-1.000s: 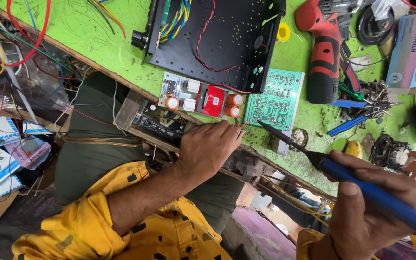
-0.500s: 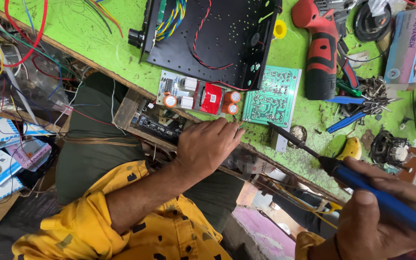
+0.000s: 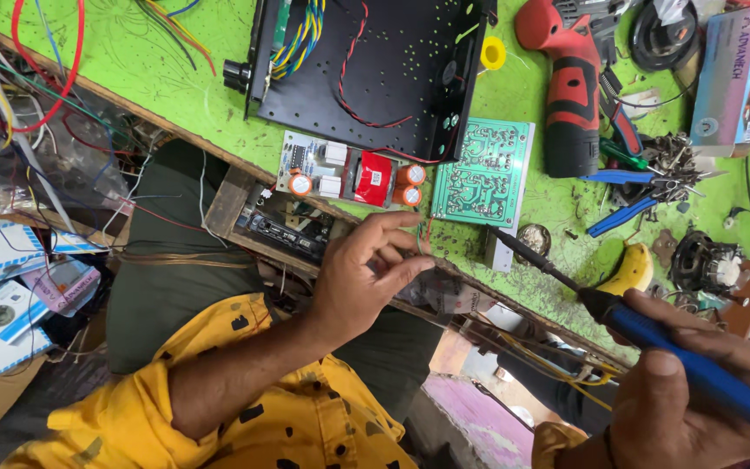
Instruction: The person solders wires to a circuit board using a soldering iron and solder wire, then places the board into a black plastic housing. They adjust the board and wires within the housing and briefly remove the board again.
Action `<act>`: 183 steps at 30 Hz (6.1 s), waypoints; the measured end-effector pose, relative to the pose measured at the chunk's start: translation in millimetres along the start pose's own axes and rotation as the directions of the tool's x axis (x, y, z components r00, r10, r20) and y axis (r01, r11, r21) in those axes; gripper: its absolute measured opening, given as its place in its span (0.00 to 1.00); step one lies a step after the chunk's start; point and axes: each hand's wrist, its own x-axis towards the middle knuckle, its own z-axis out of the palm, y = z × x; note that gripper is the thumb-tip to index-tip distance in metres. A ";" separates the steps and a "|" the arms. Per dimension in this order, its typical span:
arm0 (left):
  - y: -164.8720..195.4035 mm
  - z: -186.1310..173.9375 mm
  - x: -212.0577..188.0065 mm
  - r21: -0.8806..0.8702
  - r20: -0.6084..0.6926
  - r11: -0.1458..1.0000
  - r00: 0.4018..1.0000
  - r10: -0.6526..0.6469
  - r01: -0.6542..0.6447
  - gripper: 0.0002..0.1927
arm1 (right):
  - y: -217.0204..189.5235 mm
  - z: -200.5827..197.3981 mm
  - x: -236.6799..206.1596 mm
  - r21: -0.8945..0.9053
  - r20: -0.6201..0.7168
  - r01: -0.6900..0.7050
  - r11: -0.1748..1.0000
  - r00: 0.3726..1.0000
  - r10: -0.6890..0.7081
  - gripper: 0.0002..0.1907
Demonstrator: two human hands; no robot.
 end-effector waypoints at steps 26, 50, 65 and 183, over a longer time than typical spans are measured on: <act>8.2 -1.3 14.2 -0.009 0.202 0.995 0.975 -0.094 0.098 0.29 | 2.1 4.4 -32.3 0.085 -0.083 -0.066 0.994 0.994 0.073 0.16; 3.7 -0.5 13.3 0.183 0.110 0.983 0.992 -0.053 0.032 0.08 | -17.6 -0.9 -39.6 -0.010 -0.148 -0.269 0.963 0.953 0.265 0.20; 23.6 2.5 20.3 0.271 0.040 0.959 0.994 -0.098 0.083 0.09 | 6.6 -19.0 -36.0 0.023 -0.088 -0.140 0.990 0.986 0.141 0.13; 14.0 11.5 24.9 0.833 0.186 0.469 0.946 0.265 -0.295 0.13 | -8.2 33.2 22.2 -0.151 0.305 0.007 0.989 0.952 0.039 0.14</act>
